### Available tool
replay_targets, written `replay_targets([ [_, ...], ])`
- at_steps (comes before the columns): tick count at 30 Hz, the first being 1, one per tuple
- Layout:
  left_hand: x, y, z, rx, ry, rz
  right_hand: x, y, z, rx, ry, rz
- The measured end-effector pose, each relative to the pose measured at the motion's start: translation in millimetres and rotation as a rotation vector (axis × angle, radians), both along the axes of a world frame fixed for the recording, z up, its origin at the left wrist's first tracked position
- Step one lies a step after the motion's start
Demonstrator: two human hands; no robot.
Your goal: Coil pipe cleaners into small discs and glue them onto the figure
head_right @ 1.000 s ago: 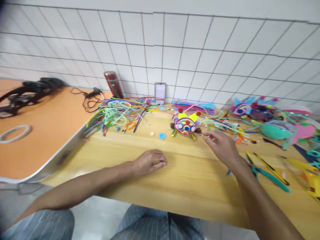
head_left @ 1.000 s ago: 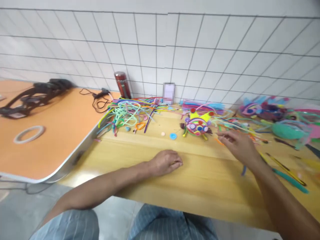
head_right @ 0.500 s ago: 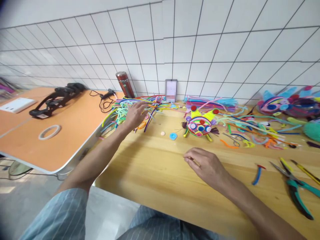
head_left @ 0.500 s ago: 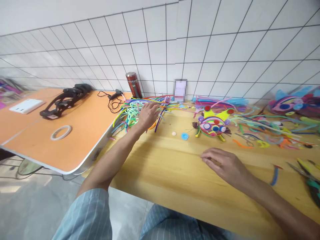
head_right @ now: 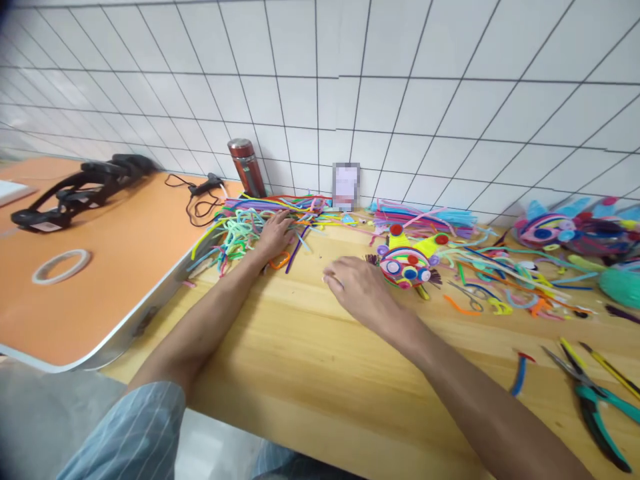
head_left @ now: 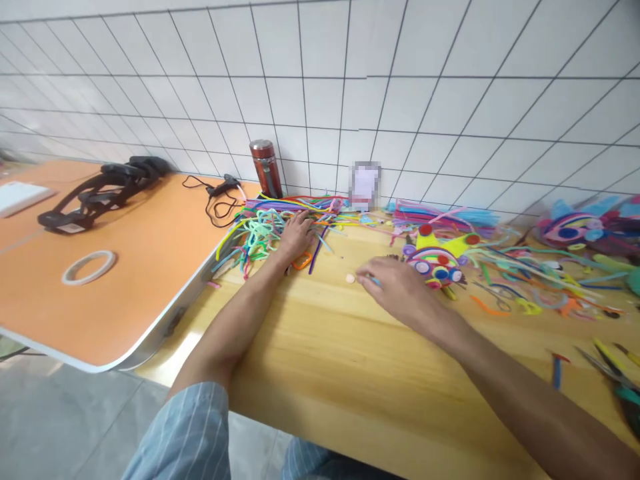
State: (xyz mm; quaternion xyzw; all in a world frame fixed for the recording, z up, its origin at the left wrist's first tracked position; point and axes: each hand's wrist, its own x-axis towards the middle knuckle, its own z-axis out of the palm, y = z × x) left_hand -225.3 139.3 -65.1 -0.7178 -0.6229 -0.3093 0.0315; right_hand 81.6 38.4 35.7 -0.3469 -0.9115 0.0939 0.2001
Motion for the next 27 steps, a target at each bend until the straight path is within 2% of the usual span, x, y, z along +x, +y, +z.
replay_targets([
  [4,-4,7,-5.4,0.053,-0.109,-0.006,-50,55,2.4,-0.044,0.038,-0.178],
  [8,-4,11,-8.4,0.099,-0.189,0.012,-94,99,-9.6,-0.058,0.073,-0.237],
  [13,-2,13,-9.7,0.144,-0.240,0.007,-136,123,-26.7,0.029,0.072,-0.243],
  [16,-3,14,-10.1,0.159,-0.250,0.004,-151,127,-27.9,-0.019,-0.042,-0.275],
  [20,-8,18,-14.0,0.175,-0.277,0.045,-146,123,-20.0,0.000,-0.138,-0.303],
  [24,-13,22,-20.8,0.182,-0.331,0.111,-117,106,-3.7,0.118,-0.127,-0.311],
  [27,-15,24,-22.6,0.180,-0.362,0.116,-91,86,10.7,0.112,-0.021,-0.281],
])
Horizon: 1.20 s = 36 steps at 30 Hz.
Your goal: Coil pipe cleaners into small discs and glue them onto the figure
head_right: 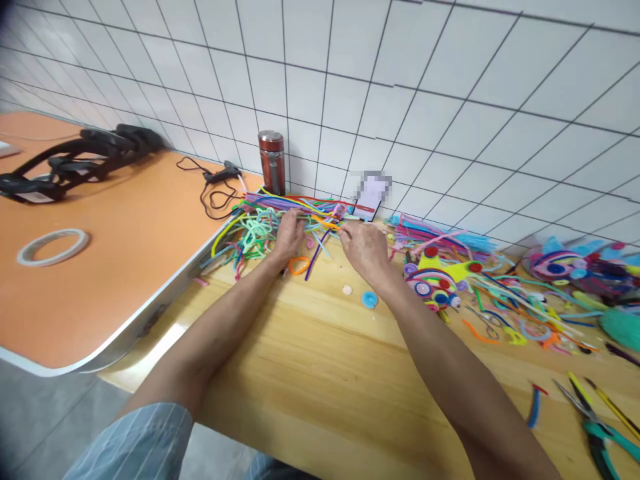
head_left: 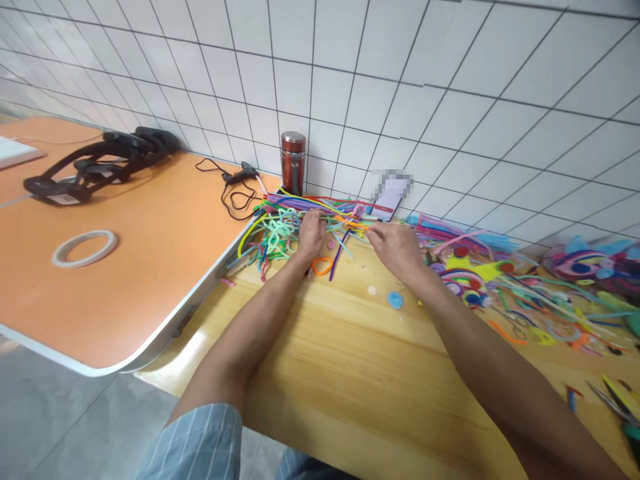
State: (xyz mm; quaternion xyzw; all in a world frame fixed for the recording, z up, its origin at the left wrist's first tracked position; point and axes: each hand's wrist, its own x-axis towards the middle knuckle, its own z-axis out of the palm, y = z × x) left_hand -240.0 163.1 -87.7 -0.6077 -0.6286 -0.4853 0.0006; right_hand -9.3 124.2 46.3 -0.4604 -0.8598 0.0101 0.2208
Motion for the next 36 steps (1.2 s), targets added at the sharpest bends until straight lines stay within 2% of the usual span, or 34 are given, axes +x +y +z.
replay_targets([
  [4,0,-3,4.1,0.004,-0.024,-0.019,26,-24,12.4,-0.133,0.210,0.004],
  [7,2,-7,8.2,0.008,-0.034,-0.035,35,-35,13.5,-0.390,0.411,-0.027],
  [11,6,-12,11.9,0.019,-0.051,-0.039,39,-43,9.6,-0.801,0.770,0.026],
  [14,8,-16,17.1,0.035,-0.068,-0.037,41,-51,8.8,-0.979,0.932,0.068],
  [17,8,-21,33.2,0.061,-0.089,-0.014,48,-64,10.3,-1.082,1.010,0.084],
  [20,13,-33,67.8,0.156,-0.115,0.000,61,-81,10.5,-1.113,1.025,0.094],
  [22,24,-49,99.1,0.244,-0.106,-0.086,72,-93,8.7,-1.112,1.005,0.103],
  [24,44,-74,130.0,0.238,-0.044,-0.273,84,-105,5.9,-1.097,0.974,0.107],
  [27,82,-119,160.4,0.046,0.193,-0.621,103,-123,1.7,-1.038,0.925,0.090],
  [29,107,-147,165.7,-0.097,0.362,-0.760,114,-135,-0.1,-0.999,0.884,0.062],
  [31,127,-165,162.7,-0.206,0.477,-0.856,125,-147,-1.2,-0.968,0.839,0.022],
  [36,151,-175,152.3,-0.357,0.455,-0.960,150,-170,-4.0,-0.806,0.734,-0.021],
])
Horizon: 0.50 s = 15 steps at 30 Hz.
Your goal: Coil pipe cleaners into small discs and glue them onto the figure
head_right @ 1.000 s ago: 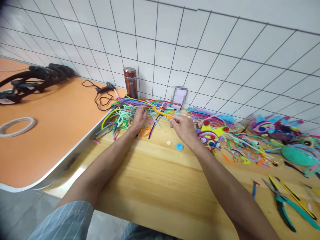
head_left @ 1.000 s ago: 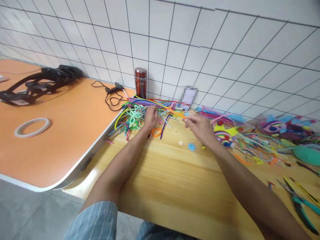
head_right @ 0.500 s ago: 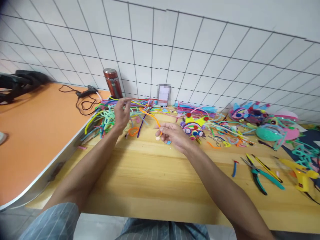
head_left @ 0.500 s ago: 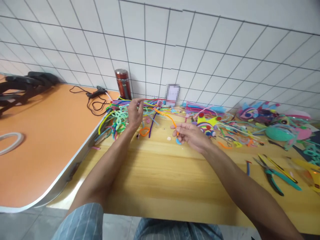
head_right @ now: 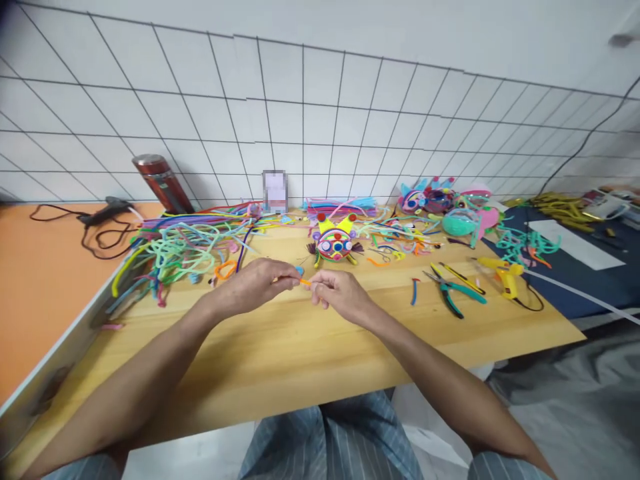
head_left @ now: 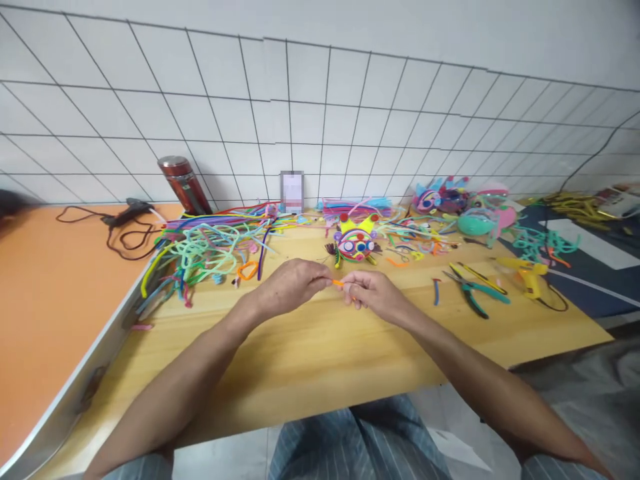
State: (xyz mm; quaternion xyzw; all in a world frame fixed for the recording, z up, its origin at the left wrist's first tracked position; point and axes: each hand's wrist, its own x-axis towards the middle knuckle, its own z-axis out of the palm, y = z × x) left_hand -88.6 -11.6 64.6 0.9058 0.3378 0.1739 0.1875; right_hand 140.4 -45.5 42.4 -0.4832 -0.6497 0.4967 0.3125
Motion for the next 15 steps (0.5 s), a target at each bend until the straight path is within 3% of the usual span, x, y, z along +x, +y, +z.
replay_targets([
  [8,12,-26,-12.0,-0.122,-0.004,0.000,35,-34,-5.1,0.228,-0.198,-0.044],
  [15,52,-71,-26.5,-0.081,0.050,-0.003,46,-58,-4.6,0.332,-0.350,0.098],
])
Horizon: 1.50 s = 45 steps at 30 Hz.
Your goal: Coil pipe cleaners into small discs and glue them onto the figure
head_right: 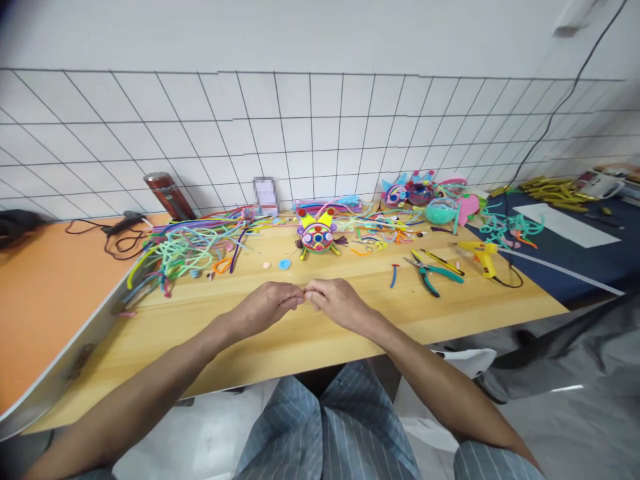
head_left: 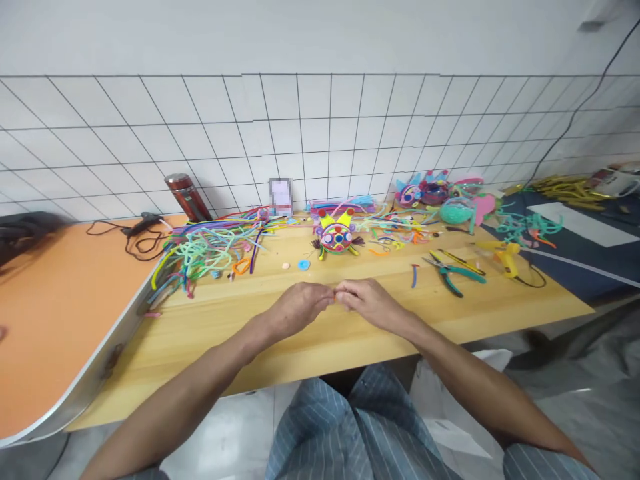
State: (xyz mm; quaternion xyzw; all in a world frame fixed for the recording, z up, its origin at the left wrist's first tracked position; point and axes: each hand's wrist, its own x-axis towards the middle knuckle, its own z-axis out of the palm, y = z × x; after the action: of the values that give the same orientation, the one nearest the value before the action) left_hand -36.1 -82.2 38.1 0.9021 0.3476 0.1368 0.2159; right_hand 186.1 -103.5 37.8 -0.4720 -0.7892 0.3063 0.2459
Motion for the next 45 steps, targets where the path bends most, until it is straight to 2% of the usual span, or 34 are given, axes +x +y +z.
replay_targets([
  [5,4,-2,-4.9,-0.035,0.040,0.054,14,1,-10.1,0.120,-0.067,-0.078],
  [9,10,8,-17.8,0.002,0.004,0.097,16,6,-25.8,0.229,-0.126,-0.091],
  [16,23,25,-40.2,-0.004,-0.070,0.098,11,29,-44.7,0.389,-0.253,-0.034],
  [23,8,34,-53.0,-0.084,-0.139,0.194,4,44,-50.4,0.663,-0.334,0.107],
  [30,-5,41,-69.5,0.043,-0.040,0.268,-11,67,-63.5,0.639,-0.315,0.207],
  [37,-15,46,-68.7,-0.181,-0.159,0.184,-5,72,-64.1,0.712,-0.268,0.261],
  [45,-16,48,-69.6,-0.373,-0.301,0.235,-3,69,-64.7,0.721,-0.234,0.260],
])
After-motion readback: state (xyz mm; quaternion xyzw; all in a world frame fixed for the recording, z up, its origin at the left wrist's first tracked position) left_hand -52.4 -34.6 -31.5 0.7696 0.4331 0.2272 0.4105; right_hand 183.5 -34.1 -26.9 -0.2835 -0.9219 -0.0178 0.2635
